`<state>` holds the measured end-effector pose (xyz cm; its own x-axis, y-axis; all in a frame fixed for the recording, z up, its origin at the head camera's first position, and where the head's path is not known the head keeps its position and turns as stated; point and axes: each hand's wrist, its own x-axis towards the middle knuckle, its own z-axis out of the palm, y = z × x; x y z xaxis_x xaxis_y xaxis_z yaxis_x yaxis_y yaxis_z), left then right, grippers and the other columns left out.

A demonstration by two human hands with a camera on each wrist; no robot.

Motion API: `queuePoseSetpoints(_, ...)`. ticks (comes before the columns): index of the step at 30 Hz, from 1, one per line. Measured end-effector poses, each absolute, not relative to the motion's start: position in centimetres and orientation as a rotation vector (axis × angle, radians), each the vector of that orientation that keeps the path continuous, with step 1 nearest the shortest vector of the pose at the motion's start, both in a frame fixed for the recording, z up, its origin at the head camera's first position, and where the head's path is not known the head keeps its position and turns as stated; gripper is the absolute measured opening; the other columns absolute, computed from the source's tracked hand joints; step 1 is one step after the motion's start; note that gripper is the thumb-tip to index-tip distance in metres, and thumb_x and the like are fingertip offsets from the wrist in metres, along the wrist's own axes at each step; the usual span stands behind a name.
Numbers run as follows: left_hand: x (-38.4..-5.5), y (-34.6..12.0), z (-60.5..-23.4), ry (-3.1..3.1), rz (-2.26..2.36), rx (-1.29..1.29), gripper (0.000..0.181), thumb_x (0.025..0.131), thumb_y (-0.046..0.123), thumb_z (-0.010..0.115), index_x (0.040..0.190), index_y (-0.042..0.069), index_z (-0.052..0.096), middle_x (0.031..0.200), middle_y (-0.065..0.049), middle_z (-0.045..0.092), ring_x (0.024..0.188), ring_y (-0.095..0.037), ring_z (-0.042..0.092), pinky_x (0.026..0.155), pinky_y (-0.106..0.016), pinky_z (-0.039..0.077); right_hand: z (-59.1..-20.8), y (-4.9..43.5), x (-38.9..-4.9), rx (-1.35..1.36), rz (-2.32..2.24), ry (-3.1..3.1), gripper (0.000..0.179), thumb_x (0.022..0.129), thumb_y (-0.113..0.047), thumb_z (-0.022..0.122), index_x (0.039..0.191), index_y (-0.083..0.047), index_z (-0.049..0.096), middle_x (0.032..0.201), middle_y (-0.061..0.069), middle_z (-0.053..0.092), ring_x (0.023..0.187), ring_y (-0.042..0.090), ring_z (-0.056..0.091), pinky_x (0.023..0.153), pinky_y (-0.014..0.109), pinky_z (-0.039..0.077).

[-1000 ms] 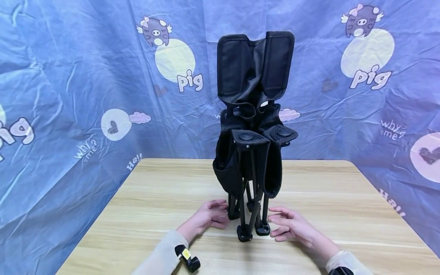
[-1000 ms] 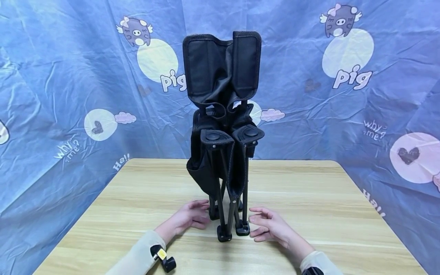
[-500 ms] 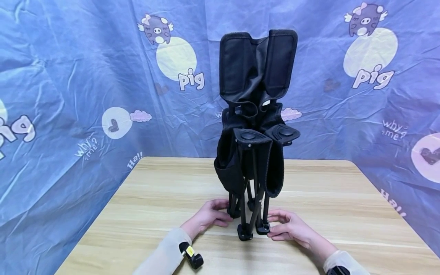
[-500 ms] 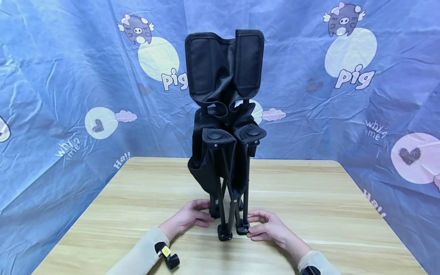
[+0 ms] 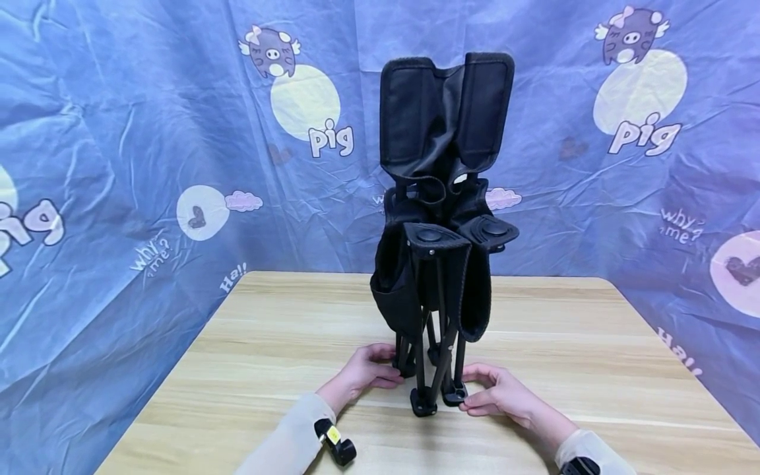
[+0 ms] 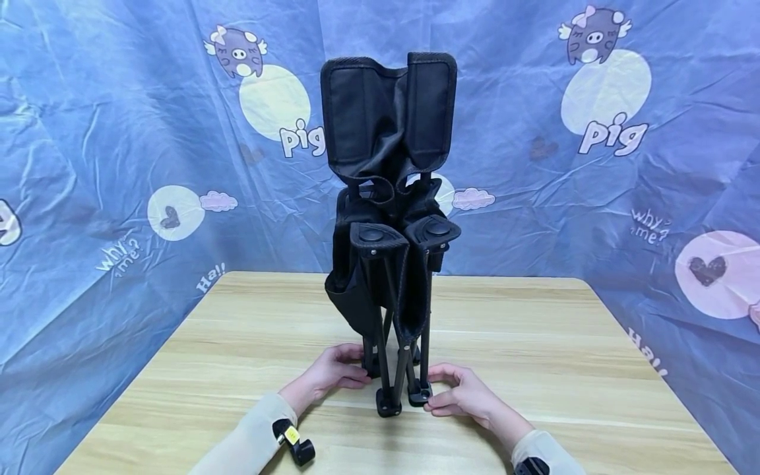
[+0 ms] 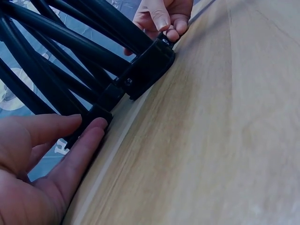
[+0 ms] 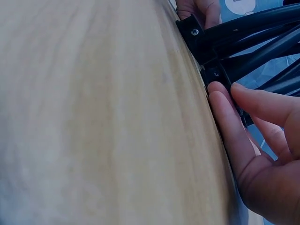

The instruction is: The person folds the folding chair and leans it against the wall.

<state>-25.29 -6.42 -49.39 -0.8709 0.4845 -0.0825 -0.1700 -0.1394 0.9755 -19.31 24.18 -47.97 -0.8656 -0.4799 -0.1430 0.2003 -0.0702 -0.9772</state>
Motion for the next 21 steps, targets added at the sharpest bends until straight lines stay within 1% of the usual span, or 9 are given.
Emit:
queuePoseSetpoints(7,-25.19,-6.03,-49.33,1.751,2.090,0.277,0.054,0.076,-0.025,0.063,0.128,-0.015,0.053,0.114,-0.020,0.062,0.075,-0.028,0.071,0.071,-0.040,0.061,-47.83,23.96,-19.34,-0.282,-1.992,1.769,0.044,0.081,0.013,0.066,0.123,0.001,0.060,0.119,0.009,0.060,0.088,0.030,0.072,0.081,0.040,0.059)
queuePoseSetpoints(15,-25.07,-5.58,-49.07,1.781,2.111,0.263,0.053,0.076,-0.026,0.063,0.128,-0.016,0.053,0.114,-0.020,0.063,0.075,-0.028,0.071,0.070,-0.041,0.061,-47.79,23.74,-19.37,-0.274,-2.003,1.786,0.048,0.081,0.014,0.066,0.127,0.011,0.052,0.118,0.009,0.062,0.086,0.028,0.072,0.080,0.038,0.060)
queuePoseSetpoints(21,-25.16,-5.49,-49.06,1.787,2.119,0.266,0.053,0.076,-0.026,0.063,0.128,-0.015,0.053,0.114,-0.020,0.063,0.074,-0.028,0.071,0.070,-0.041,0.061,-47.79,23.57,-19.54,-0.254,-2.000,1.818,0.052,0.081,0.015,0.066,0.130,0.013,0.048,0.117,0.010,0.061,0.084,0.028,0.072,0.079,0.039,0.060)
